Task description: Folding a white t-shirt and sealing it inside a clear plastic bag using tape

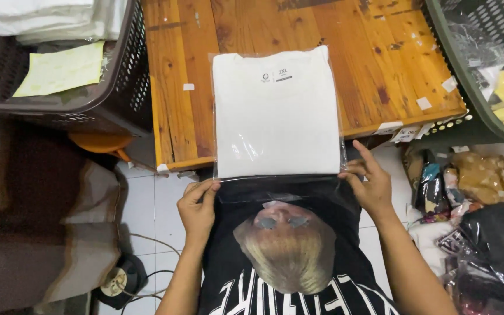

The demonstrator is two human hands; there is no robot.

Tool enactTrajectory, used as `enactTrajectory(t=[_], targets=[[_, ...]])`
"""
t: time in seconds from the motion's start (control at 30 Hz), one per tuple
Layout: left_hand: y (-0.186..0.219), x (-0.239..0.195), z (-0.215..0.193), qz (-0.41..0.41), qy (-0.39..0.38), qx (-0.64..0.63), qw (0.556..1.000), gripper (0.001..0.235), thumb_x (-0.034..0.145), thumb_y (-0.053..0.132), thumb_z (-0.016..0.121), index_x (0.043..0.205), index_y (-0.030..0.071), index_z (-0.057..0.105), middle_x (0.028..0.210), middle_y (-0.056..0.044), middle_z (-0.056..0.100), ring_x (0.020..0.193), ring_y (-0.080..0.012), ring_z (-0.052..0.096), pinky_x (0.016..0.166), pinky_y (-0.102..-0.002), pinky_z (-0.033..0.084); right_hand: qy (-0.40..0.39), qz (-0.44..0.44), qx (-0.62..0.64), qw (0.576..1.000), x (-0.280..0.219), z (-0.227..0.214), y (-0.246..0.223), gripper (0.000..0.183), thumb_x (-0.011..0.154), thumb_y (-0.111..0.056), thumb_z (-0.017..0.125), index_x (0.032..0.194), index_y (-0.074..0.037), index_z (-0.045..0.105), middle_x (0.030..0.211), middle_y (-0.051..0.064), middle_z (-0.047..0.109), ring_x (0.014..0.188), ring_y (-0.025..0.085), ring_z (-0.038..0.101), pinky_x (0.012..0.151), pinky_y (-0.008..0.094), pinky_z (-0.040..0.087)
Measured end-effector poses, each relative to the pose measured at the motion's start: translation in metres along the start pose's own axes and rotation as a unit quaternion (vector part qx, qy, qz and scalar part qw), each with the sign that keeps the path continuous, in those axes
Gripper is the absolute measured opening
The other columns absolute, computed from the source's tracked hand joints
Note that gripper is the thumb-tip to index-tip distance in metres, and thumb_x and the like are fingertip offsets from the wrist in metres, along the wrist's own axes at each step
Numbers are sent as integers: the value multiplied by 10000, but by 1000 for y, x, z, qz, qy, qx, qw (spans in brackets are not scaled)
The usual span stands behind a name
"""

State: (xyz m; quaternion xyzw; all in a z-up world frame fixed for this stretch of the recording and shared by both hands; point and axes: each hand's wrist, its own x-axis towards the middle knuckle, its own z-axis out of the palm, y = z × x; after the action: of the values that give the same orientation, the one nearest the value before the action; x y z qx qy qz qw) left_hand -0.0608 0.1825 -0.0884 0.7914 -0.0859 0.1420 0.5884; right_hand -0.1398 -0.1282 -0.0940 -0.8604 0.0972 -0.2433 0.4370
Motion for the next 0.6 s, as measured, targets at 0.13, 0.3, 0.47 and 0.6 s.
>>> enactTrajectory(t=[0.13, 0.3, 0.47, 0.6], targets=[[2, 2, 5, 62, 31, 1, 998, 64, 743, 46, 654, 781, 83, 690, 789, -48, 680, 686, -189, 562, 674, -285, 426, 31, -59, 33, 997, 3, 2, 5, 584, 691, 67, 655, 1243, -2, 476, 784, 152, 619, 682, 232, 626, 674, 326, 505], [-4, 9, 5, 182, 23, 49, 982, 85, 732, 64, 668, 769, 134, 698, 830, -10, 688, 661, -178, 557, 650, -280, 409, 66, -160, -82, 981, 10, -1, 19, 398, 682, -157, 750, 1049, -42, 649, 626, 37, 618, 575, 196, 555, 628, 279, 448], [10, 15, -7, 154, -47, 39, 986, 120, 735, 145, 680, 818, 62, 657, 844, -78, 675, 716, -237, 591, 672, -331, 445, -7, -169, -64, 984, 11, -10, -4, 498, 560, -171, 786, 1025, -53, 649, 754, 88, 645, 650, 255, 576, 662, 334, 466], [12, 13, -9, 121, -94, 20, 988, 204, 680, 108, 729, 833, 21, 626, 806, -104, 656, 735, -269, 594, 684, -359, 456, -32, -167, -97, 981, 7, -12, 7, 609, 557, -135, 790, 1124, -27, 596, 795, 130, 636, 717, 282, 594, 690, 366, 472]])
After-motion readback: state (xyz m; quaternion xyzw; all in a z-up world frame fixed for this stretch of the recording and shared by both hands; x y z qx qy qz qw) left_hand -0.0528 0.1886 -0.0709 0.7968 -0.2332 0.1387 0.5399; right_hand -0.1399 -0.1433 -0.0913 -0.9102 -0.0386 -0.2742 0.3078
